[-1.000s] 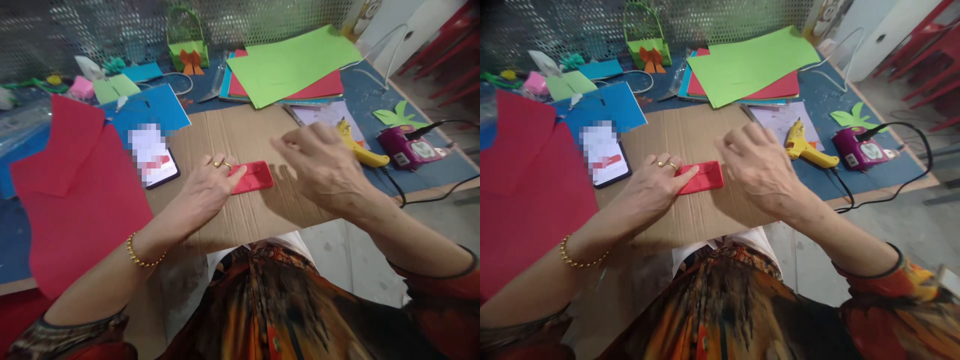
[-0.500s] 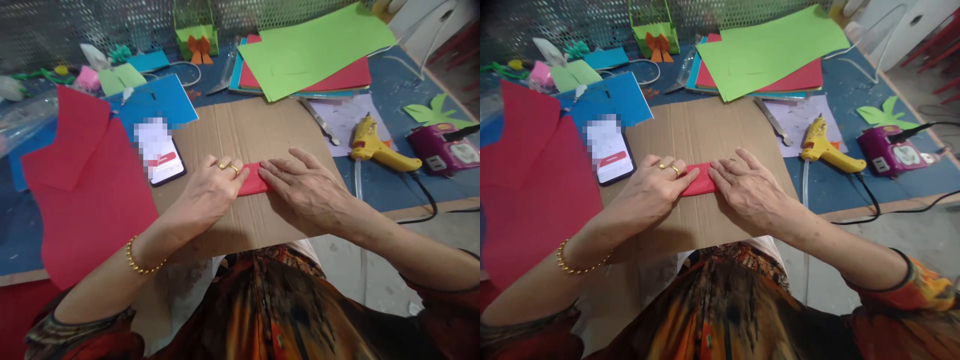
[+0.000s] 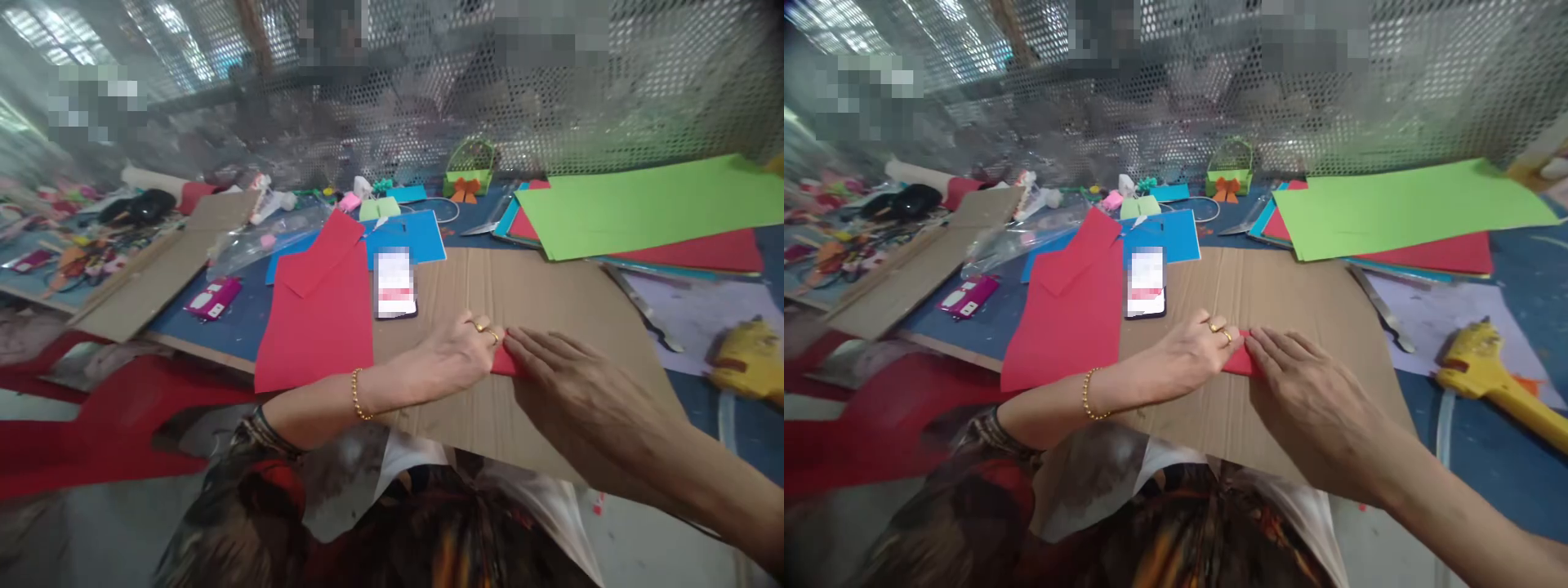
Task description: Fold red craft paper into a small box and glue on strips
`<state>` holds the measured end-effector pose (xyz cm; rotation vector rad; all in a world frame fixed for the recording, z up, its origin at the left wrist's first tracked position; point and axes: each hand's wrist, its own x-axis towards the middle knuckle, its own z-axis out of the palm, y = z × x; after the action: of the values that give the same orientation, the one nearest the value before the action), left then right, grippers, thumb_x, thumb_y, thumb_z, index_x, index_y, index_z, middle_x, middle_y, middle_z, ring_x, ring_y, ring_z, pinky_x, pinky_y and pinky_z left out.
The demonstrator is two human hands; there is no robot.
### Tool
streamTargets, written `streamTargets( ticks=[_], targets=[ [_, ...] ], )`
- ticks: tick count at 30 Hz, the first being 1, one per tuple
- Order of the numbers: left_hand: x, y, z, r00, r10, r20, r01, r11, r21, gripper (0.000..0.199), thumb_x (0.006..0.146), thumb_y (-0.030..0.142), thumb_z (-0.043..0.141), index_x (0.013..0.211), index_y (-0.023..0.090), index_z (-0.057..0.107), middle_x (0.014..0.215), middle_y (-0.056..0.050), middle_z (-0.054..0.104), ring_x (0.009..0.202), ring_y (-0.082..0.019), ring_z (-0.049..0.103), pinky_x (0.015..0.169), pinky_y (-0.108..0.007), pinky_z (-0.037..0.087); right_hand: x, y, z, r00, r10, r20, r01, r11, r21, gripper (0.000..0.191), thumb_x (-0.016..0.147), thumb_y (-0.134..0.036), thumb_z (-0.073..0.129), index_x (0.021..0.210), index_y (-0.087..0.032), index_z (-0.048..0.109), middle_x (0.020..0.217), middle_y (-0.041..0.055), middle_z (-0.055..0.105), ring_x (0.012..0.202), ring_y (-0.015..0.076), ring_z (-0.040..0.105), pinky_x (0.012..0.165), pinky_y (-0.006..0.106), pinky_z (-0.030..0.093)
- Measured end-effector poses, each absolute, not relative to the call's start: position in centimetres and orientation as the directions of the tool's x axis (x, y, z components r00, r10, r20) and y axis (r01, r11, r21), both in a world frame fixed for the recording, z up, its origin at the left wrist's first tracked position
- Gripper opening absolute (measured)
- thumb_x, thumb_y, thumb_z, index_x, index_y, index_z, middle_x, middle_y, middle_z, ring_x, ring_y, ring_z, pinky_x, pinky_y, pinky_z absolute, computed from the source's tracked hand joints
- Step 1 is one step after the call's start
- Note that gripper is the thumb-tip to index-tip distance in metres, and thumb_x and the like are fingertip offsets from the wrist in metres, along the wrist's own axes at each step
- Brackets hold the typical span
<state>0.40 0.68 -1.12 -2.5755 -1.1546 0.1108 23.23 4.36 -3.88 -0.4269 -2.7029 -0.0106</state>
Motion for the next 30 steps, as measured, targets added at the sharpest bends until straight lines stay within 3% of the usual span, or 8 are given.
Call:
streamTargets(
  ticks=[2,4,6,10,14,19,24,30],
  targets=[
    [0.4,0.5,-1.2,0.667,0.743,0.064,0.725,-0.626,-0.287,0.032,0.106,0.003,0.045,0.097,0.015,0.074,0.099,-0.006,0.073,0.092,-0.020,0.063,0.083,-0.036,0.043,23.3,4.0,-4.0,-0.889,0.303,0.344,0.334,0.942,0.033,0.087,0.097,-0.015,0.043,0.175,-0.015,0.007,0.148,0.0255,0.067,0.133,0.0422,0.069,0.107,0.065,0.060],
    [0.5,0.5,-1.4,0.665,0.743,0.073,0.733,-0.631,-0.256,0.031,0.106,0.004,0.046,0.098,0.016,0.074,0.101,-0.006,0.073,0.095,-0.021,0.063,0.085,-0.037,0.042,23.2,3.7,-4.1,-0.887,0.315,0.337,0.358,0.931,0.075,0.084,0.100,-0.017,0.041,0.175,-0.012,0.004,0.147,0.0293,0.066,0.131,0.0440,0.070,0.105,0.067,0.061],
    [0.5,0.7,-1.6,0.658,0.749,0.073,0.742,-0.630,-0.229,0.030,0.106,0.004,0.047,0.100,0.016,0.073,0.103,-0.007,0.073,0.098,-0.022,0.062,0.086,-0.038,0.041,23.1,3.7,-4.1,-0.875,0.327,0.357,0.376,0.924,0.075,0.078,0.103,-0.019,0.042,0.174,-0.009,0.012,0.146,0.0306,0.066,0.131,0.0440,0.071,0.107,0.067,0.060],
    [0.6,1.0,-1.2,0.608,0.793,0.039,0.783,-0.591,-0.196,0.028,0.106,0.006,0.047,0.112,0.013,0.073,0.109,-0.009,0.075,0.099,-0.023,0.063,0.083,-0.038,0.040,23.3,5.1,-4.4,-0.880,0.345,0.326,0.376,0.926,0.035,0.061,0.102,-0.015,0.044,0.163,-0.007,0.044,0.148,0.0258,0.067,0.135,0.0381,0.069,0.112,0.063,0.057],
    [0.5,0.5,-0.4,0.594,0.803,0.037,0.795,-0.580,-0.174,0.027,0.103,0.006,0.050,0.102,0.014,0.076,0.107,-0.011,0.076,0.098,-0.023,0.066,0.084,-0.038,0.040,24.1,6.8,-4.5,-0.908,0.321,0.269,0.321,0.946,-0.048,0.053,0.098,-0.010,0.044,0.147,-0.012,0.064,0.148,0.0199,0.069,0.140,0.0303,0.067,0.113,0.054,0.059],
    [0.6,0.1,-0.8,0.543,0.833,0.108,0.835,-0.522,-0.172,0.026,0.107,0.031,0.059,0.102,0.014,0.078,0.107,-0.014,0.077,0.102,-0.028,0.069,0.085,-0.041,0.044,24.3,7.0,-4.9,-0.890,0.264,0.373,0.271,0.962,-0.035,0.040,0.105,-0.019,0.047,0.141,-0.015,0.067,0.142,0.0187,0.073,0.131,0.0328,0.072,0.103,0.051,0.067],
    [1.4,1.1,-0.7,0.546,0.831,0.109,0.817,-0.500,-0.287,0.026,0.107,0.012,0.052,0.108,0.016,0.078,0.110,-0.009,0.079,0.110,-0.022,0.070,0.093,-0.037,0.047,23.4,9.7,-6.3,-0.867,0.236,0.439,0.255,0.967,-0.015,0.039,0.107,-0.017,0.047,0.139,-0.015,0.069,0.140,0.0201,0.073,0.129,0.0355,0.072,0.103,0.051,0.065],
    [0.0,4.1,1.5,0.394,0.903,0.172,0.903,-0.345,-0.255,0.038,0.114,0.036,0.047,0.124,0.014,0.075,0.133,-0.012,0.074,0.131,-0.026,0.063,0.108,-0.040,0.046,20.7,17.1,-7.2,-0.891,0.187,0.413,0.231,0.971,0.058,0.035,0.109,-0.026,0.046,0.128,-0.014,0.072,0.132,0.0199,0.077,0.119,0.0337,0.076,0.099,0.051,0.065]
  ],
)
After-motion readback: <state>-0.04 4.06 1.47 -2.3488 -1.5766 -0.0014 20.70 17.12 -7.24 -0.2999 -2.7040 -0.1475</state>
